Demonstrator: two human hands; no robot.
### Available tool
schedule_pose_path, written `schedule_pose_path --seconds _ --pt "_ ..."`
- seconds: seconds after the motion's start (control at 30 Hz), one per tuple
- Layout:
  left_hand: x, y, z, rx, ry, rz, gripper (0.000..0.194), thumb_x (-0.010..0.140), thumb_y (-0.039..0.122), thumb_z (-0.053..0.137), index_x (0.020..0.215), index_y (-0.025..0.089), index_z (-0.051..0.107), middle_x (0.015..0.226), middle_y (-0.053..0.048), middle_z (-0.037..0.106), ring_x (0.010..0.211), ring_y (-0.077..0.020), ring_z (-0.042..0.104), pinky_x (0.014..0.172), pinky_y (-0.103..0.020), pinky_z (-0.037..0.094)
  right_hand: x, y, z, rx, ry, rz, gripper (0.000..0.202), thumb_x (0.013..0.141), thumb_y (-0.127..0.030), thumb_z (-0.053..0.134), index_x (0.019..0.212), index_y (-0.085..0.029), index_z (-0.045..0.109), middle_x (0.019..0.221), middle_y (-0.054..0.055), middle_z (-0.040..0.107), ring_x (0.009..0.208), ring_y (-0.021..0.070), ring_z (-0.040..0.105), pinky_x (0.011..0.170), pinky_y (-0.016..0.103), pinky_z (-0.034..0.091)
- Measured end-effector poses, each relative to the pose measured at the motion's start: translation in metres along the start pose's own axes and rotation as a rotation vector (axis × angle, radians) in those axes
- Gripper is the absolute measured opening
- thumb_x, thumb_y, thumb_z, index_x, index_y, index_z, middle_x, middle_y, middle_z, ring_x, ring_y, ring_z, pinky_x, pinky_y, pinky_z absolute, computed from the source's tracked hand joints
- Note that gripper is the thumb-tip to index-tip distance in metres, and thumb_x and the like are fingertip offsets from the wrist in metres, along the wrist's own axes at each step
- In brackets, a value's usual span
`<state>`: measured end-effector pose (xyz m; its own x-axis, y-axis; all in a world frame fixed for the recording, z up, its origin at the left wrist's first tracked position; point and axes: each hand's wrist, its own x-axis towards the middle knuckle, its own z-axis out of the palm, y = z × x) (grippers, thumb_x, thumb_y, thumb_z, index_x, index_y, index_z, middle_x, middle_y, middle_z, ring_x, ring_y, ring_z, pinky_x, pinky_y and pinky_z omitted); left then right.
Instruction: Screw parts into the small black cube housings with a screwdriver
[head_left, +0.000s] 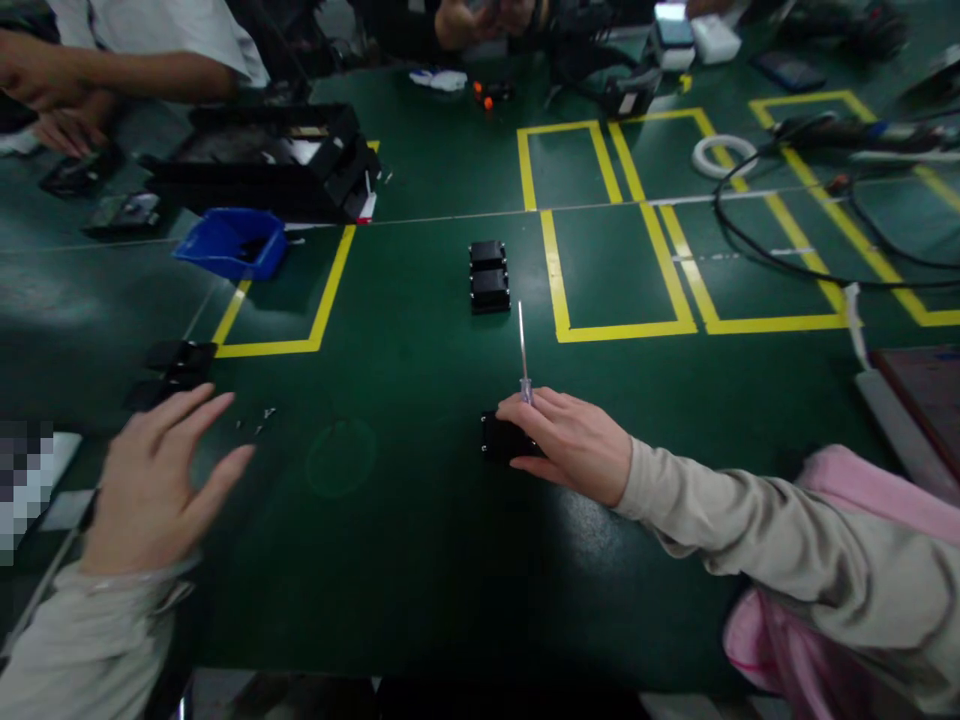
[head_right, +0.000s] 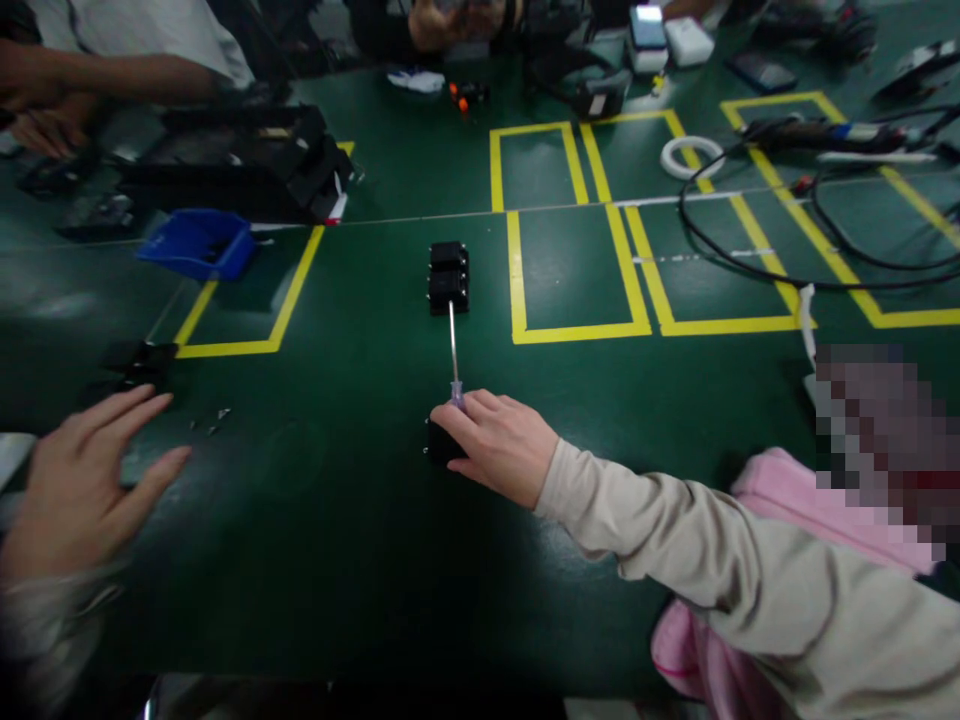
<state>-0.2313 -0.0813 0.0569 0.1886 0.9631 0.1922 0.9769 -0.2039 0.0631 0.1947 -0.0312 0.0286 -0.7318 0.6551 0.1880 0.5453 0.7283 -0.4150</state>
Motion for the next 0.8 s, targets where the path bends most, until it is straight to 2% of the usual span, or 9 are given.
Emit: schedule_pose_path --seconds 0.07,0.17,0.27,0.33,0.43,0.53,0.6,0.63,0.8 --pt "0.024 0.047 0.005 -0.033 -0.035 0.151 0.062 0.094 0.034 0.055 0.148 0.039 0.025 0.154 0.001 0.035 0.138 -0.0281 0.039 0.117 -0.055 0.03 -0.001 0.001 -0.009 0.084 0.111 -0.032 0.044 0.084 -0.026 0.065 0.122 -0.014 0.048 0.124 0.015 0.063 0.117 0.0271 0.059 0.095 0.044 0.053" --pt "0.052 0.111 0.02 -0.191 -0.107 0.401 0.06 0.093 0.037 0.056 0.146 0.029 0.029 0.147 -0.007 0.043 0.133 -0.0264 0.045 0.115 -0.05 0.034 -0.002 0.001 -0.031 0.266 0.234 0.034 0.025 0.092 -0.015 0.048 0.117 -0.017 0.048 0.113 0.009 0.07 0.105 0.0169 0.068 0.091 0.033 0.055" --pt "0.069 0.159 0.039 -0.322 -0.18 0.514 0.065 0.092 0.046 0.057 0.146 0.023 0.029 0.143 -0.01 0.046 0.131 -0.0254 0.046 0.111 -0.044 0.04 0.0 -0.003 -0.056 0.386 0.333 0.138 0.018 0.098 -0.018 0.04 0.111 -0.018 0.052 0.092 0.002 0.075 0.089 0.0104 0.072 0.081 0.023 0.055" --pt "0.077 0.182 0.05 -0.379 -0.203 0.543 0.071 0.088 0.052 0.06 0.144 0.019 0.03 0.14 -0.013 0.049 0.128 -0.0263 0.047 0.109 -0.044 0.041 0.002 -0.007 -0.069 0.421 0.351 0.22 0.023 0.099 -0.024 0.04 0.115 -0.018 0.054 0.076 -0.003 0.073 0.071 0.0088 0.072 0.069 0.021 0.055" --pt "0.086 0.202 0.06 -0.423 -0.24 0.551 0.067 0.083 0.053 0.066 0.134 0.017 0.041 0.129 -0.012 0.054 0.116 -0.0273 0.053 0.099 -0.044 0.045 0.006 -0.014 -0.081 0.413 0.38 0.238 0.031 0.1 -0.032 0.038 0.122 -0.021 0.056 0.062 -0.007 0.065 0.049 0.006 0.062 0.053 0.019 0.049" --pt "0.092 0.209 0.066 -0.429 -0.276 0.541 0.047 0.086 0.045 0.065 0.121 0.019 0.05 0.118 -0.008 0.059 0.103 -0.0249 0.056 0.089 -0.042 0.047 0.009 -0.017 -0.081 0.269 0.479 0.217 0.026 0.098 -0.035 0.044 0.107 -0.021 0.064 0.068 -0.004 0.066 0.05 0.0051 0.057 0.051 0.019 0.044" --pt "0.094 0.21 0.069 -0.447 -0.27 0.542 0.04 0.086 0.041 0.065 0.118 0.02 0.051 0.114 -0.007 0.06 0.101 -0.024 0.057 0.087 -0.041 0.047 0.01 -0.016 -0.075 0.192 0.539 0.191 0.025 0.097 -0.034 0.046 0.088 -0.019 0.064 0.071 -0.002 0.066 0.053 0.0048 0.056 0.052 0.018 0.042" --pt "0.094 0.209 0.072 -0.46 -0.255 0.542 0.04 0.086 0.04 0.066 0.118 0.02 0.051 0.113 -0.006 0.06 0.102 -0.0239 0.057 0.088 -0.04 0.047 0.01 -0.015 -0.071 0.18 0.566 0.18 0.027 0.098 -0.032 0.045 0.081 -0.019 0.062 0.066 -0.002 0.064 0.052 0.0044 0.054 0.053 0.018 0.041" --pt "0.091 0.206 0.083 -0.521 -0.147 0.531 0.047 0.084 0.039 0.069 0.121 0.019 0.047 0.113 -0.008 0.06 0.105 -0.0238 0.057 0.09 -0.039 0.048 0.01 -0.009 -0.05 0.132 0.567 0.081 0.02 0.095 -0.028 0.048 0.079 -0.018 0.055 0.059 -0.005 0.056 0.048 0.0031 0.049 0.049 0.015 0.038"
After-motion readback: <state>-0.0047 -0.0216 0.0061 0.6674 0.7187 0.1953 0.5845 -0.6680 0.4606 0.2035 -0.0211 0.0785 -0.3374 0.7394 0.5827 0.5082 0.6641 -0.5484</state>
